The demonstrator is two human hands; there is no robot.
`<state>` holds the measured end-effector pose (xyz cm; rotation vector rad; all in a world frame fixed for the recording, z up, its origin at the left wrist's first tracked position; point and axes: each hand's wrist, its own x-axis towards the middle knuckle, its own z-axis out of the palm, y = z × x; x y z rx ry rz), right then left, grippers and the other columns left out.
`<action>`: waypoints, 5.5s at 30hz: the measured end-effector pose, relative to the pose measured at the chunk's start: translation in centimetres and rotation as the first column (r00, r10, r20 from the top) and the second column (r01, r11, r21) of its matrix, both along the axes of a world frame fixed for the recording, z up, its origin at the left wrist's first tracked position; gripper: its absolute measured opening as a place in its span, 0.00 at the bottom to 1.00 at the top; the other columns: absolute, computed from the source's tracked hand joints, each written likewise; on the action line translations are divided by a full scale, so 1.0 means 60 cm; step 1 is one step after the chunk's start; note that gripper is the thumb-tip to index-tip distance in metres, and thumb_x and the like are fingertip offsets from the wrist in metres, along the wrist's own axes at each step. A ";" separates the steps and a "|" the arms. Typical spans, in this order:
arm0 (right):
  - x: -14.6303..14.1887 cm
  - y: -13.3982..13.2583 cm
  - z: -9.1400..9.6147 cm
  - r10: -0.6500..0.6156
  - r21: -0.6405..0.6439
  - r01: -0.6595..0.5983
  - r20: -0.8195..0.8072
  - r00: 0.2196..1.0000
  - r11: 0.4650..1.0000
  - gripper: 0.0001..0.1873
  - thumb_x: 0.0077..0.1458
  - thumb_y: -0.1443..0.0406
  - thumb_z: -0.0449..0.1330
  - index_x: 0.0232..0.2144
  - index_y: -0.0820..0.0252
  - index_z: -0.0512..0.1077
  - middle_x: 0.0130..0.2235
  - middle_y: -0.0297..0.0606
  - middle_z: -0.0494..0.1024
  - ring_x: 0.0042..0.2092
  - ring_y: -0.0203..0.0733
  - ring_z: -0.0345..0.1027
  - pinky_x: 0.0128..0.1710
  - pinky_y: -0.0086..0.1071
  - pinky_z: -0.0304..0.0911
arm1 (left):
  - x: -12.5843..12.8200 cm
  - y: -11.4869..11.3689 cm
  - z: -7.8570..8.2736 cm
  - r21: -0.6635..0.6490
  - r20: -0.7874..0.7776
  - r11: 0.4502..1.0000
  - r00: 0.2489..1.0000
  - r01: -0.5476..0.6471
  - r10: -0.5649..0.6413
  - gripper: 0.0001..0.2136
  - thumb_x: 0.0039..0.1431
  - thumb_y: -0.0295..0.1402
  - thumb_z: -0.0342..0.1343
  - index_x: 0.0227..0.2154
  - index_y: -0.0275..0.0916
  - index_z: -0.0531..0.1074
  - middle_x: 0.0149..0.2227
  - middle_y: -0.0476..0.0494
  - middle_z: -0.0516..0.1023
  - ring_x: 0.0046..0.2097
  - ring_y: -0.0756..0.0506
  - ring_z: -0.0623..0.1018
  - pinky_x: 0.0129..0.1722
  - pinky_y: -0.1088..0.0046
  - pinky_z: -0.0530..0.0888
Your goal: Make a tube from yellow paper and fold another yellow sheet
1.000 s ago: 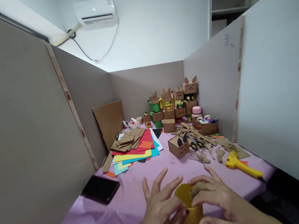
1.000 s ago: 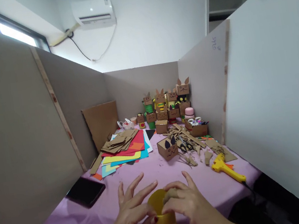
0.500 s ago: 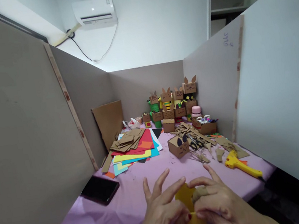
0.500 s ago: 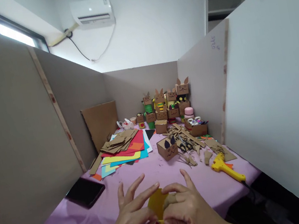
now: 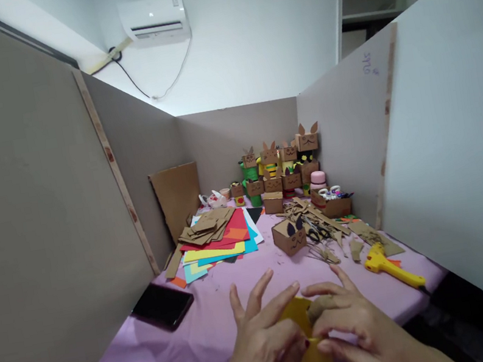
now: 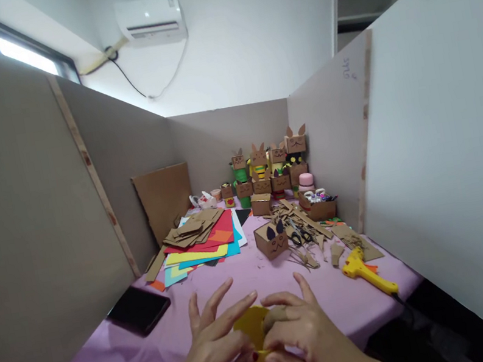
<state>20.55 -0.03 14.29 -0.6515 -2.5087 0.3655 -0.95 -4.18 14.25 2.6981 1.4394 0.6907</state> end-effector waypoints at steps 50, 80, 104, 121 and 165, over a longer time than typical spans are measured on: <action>0.004 0.054 -0.058 -0.593 -0.720 -0.046 -0.604 0.533 0.692 0.15 0.48 0.53 0.63 0.25 0.60 0.74 0.25 0.32 0.73 0.32 0.39 0.63 0.31 0.29 0.58 | -0.027 0.012 -0.071 -0.350 0.628 0.918 0.774 0.188 0.081 0.46 0.42 0.58 0.57 0.62 0.50 0.44 0.66 0.41 0.44 0.65 0.34 0.50 0.61 0.51 0.50; -0.018 0.147 -0.169 -0.674 -0.804 0.053 -0.459 0.579 0.593 0.25 0.47 0.48 0.58 0.38 0.61 0.65 0.34 0.43 0.77 0.36 0.48 0.72 0.35 0.40 0.66 | -0.044 0.171 -0.141 -0.445 0.892 0.894 0.111 0.050 0.438 0.14 0.47 0.44 0.60 0.29 0.37 0.72 0.29 0.47 0.76 0.34 0.45 0.75 0.32 0.74 0.70; -0.064 0.386 -0.195 -0.567 -0.586 0.229 -0.494 0.659 0.777 0.57 0.41 0.59 0.65 0.63 0.55 0.31 0.65 0.51 0.47 0.64 0.54 0.42 0.61 0.49 0.39 | -0.146 0.483 -0.109 -0.304 0.952 0.951 0.020 -0.061 0.306 0.15 0.47 0.44 0.61 0.30 0.37 0.72 0.27 0.51 0.76 0.31 0.48 0.74 0.27 0.76 0.70; -0.066 0.384 -0.219 -0.486 -0.679 -0.015 -0.541 0.687 0.734 0.60 0.41 0.49 0.63 0.63 0.50 0.29 0.65 0.45 0.47 0.64 0.54 0.44 0.60 0.45 0.46 | -0.156 0.479 -0.136 -0.472 0.881 0.882 -0.031 0.007 0.472 0.18 0.45 0.46 0.62 0.34 0.39 0.70 0.27 0.52 0.77 0.26 0.50 0.72 0.25 0.79 0.68; -0.078 0.384 -0.195 -0.564 -0.711 0.078 -0.481 0.672 0.699 0.58 0.46 0.49 0.61 0.62 0.56 0.23 0.65 0.49 0.46 0.65 0.48 0.41 0.61 0.41 0.45 | -0.153 0.491 -0.173 -0.330 0.734 0.888 0.504 -0.321 0.455 0.29 0.58 0.43 0.47 0.60 0.37 0.53 0.63 0.34 0.53 0.65 0.37 0.49 0.62 0.54 0.47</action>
